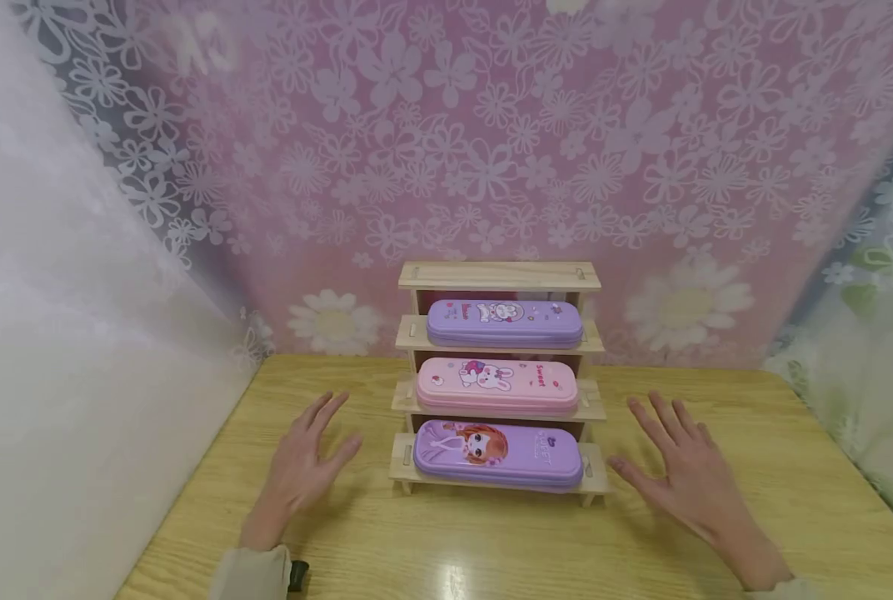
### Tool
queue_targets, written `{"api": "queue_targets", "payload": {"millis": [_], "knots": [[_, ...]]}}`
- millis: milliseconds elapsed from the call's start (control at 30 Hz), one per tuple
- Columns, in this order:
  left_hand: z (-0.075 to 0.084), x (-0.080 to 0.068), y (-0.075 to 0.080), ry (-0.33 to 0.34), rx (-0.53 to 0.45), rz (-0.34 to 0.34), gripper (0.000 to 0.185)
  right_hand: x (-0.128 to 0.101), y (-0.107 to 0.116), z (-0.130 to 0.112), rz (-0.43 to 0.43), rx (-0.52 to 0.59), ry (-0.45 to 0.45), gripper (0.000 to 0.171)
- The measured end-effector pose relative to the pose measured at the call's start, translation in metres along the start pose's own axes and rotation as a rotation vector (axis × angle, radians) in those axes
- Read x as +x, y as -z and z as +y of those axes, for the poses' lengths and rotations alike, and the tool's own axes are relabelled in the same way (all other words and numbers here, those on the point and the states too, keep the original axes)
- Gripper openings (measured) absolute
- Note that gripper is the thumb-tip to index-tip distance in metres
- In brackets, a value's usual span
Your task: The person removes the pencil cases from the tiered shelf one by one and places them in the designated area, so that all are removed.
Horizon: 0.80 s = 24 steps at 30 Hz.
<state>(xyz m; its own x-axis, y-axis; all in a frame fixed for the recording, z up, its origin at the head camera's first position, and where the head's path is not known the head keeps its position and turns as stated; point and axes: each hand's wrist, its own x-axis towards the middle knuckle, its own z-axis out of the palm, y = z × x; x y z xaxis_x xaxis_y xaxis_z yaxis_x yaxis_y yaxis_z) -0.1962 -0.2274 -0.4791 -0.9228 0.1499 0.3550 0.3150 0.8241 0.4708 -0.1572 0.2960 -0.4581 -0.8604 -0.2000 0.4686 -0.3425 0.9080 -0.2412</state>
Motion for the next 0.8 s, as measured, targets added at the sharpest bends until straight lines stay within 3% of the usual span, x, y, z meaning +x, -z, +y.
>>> {"api": "queue_targets", "payload": {"millis": [167,333,567,800], "knots": [[0.012,0.013,-0.005,-0.044,-0.256,0.004,0.059,0.006,-0.005,-0.007,0.153,0.087,0.096,0.090],[0.022,0.026,-0.012,-0.054,-0.440,-0.024,0.053,0.008,-0.007,-0.014,0.189,0.181,0.125,0.082],[0.032,0.046,-0.023,-0.015,-0.648,-0.048,0.046,0.011,-0.014,-0.022,0.216,0.320,0.232,0.073],[0.038,0.059,-0.035,0.079,-0.817,-0.145,0.047,0.010,-0.021,-0.026,0.240,0.375,0.252,0.065]]}}
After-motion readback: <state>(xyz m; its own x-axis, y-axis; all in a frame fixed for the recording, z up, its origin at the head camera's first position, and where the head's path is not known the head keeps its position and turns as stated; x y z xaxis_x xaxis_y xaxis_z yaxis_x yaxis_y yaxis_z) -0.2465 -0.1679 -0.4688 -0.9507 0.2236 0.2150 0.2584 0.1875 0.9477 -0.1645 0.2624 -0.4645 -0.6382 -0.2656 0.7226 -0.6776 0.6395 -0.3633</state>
